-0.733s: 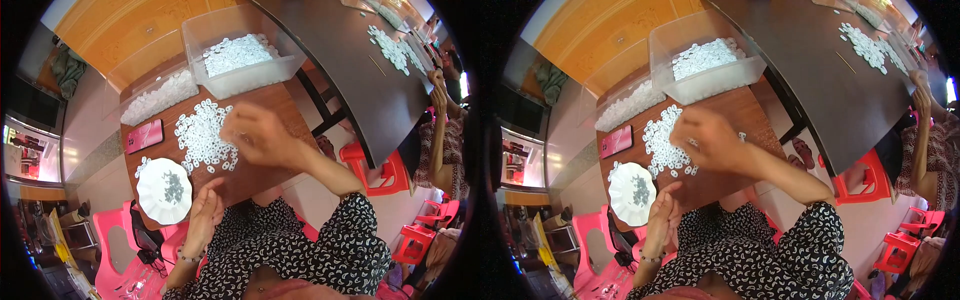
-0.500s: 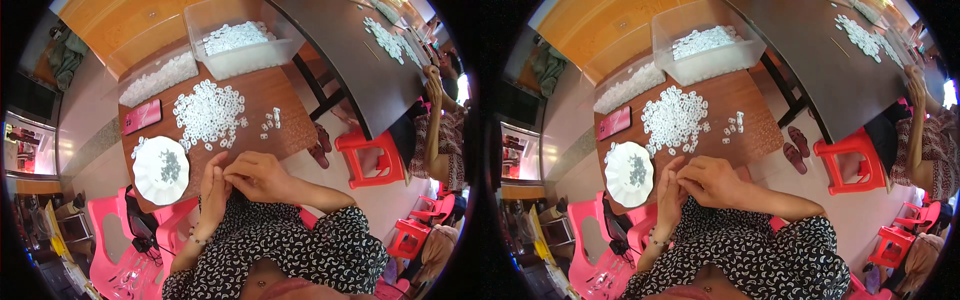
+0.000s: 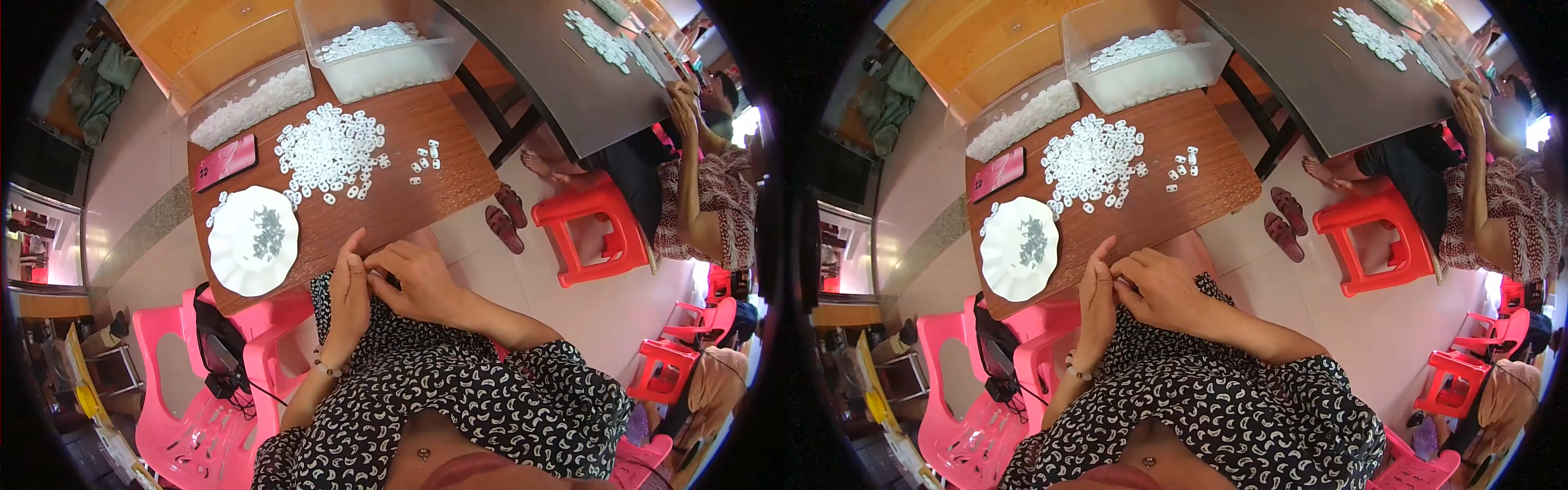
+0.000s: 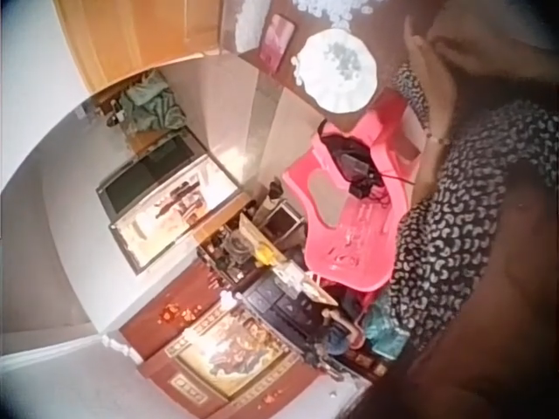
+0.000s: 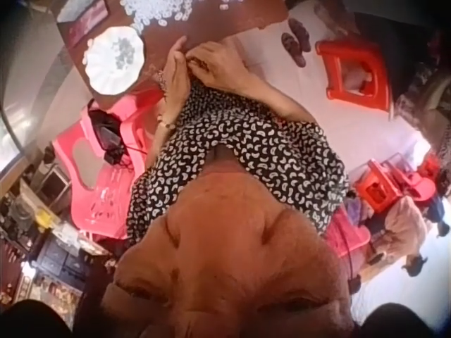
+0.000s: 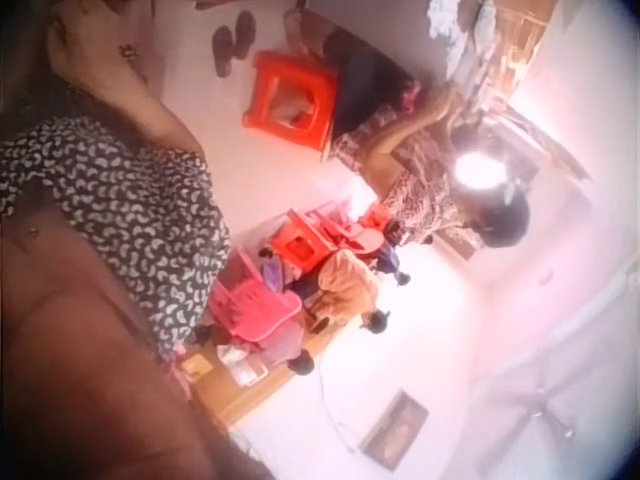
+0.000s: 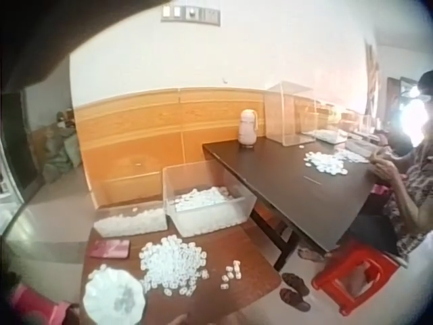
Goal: The recorder is assembling small white plastic components by manually inserting metal pins into them.
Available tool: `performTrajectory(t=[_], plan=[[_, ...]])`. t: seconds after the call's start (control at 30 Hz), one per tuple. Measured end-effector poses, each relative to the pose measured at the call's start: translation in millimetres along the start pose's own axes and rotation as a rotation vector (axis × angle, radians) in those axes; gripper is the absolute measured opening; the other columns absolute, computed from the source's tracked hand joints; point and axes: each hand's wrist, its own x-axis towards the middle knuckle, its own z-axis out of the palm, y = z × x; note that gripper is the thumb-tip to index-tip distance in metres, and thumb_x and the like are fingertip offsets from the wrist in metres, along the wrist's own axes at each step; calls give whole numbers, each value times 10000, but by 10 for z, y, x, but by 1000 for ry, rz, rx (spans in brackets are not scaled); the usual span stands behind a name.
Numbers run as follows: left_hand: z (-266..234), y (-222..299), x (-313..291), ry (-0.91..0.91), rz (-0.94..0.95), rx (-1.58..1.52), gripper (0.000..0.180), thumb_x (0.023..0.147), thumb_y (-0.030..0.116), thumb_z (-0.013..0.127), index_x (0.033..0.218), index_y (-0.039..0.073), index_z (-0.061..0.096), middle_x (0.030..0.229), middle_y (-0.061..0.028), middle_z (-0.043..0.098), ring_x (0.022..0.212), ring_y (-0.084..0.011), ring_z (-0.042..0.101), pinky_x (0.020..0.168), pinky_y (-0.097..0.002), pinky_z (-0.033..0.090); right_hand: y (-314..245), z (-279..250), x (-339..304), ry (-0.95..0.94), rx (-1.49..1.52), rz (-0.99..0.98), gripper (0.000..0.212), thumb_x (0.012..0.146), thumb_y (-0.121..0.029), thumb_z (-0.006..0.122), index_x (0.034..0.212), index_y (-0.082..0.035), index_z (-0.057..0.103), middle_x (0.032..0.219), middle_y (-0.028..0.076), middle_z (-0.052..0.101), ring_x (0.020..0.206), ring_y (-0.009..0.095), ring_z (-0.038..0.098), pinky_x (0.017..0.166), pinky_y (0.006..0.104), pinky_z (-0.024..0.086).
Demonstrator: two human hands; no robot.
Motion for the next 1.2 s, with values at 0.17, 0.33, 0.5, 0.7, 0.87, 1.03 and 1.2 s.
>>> performTrajectory(t=[0.17,0.33,0.5,0.7,0.87,1.03,1.2], plan=[[16,90,-9,-15,-52,-108,506,1054,395,325,1378,26,443,878,33,542,717,-18,446,595,-155,347,21,-8,-26,-14,79,29,169,768,-48,688,935,-58,661,768,66,596,662,241,580,550,351,463],[32,190,-11,-44,-125,-166,501,1055,400,311,1371,36,445,839,45,528,656,-4,405,551,-142,316,3,4,0,68,-61,-97,157,746,-39,693,895,-54,645,762,70,581,689,246,579,564,358,462],[77,278,-19,-38,-196,-283,465,1055,382,323,1336,37,456,760,55,493,597,-18,394,496,-160,297,46,-26,21,81,-38,-109,113,758,-37,690,848,-47,623,751,81,578,674,269,574,573,362,463],[-239,457,255,11,-151,-353,238,969,224,489,977,21,612,698,4,557,550,-57,485,462,-184,363,-37,-181,413,262,25,-83,61,799,-20,666,844,-31,626,730,69,577,621,203,558,522,304,443],[-341,645,155,-18,-169,-285,275,953,275,595,936,12,671,752,-7,631,625,-64,558,518,-186,419,-135,-209,449,177,-42,-225,89,780,-14,668,840,-56,619,714,53,548,655,226,559,548,330,445],[-324,478,-31,-62,-200,-249,231,912,247,675,935,18,695,807,-28,686,668,-65,589,572,-194,448,-63,-210,199,65,-82,-234,109,766,-70,671,844,-84,596,768,55,548,709,254,558,567,356,452],[-321,446,-96,-156,-310,-279,237,900,256,688,950,25,707,818,-29,701,688,-58,600,588,-190,450,-39,-267,85,-14,-14,-247,120,769,-61,677,871,-70,615,757,58,537,705,262,546,562,354,454]])
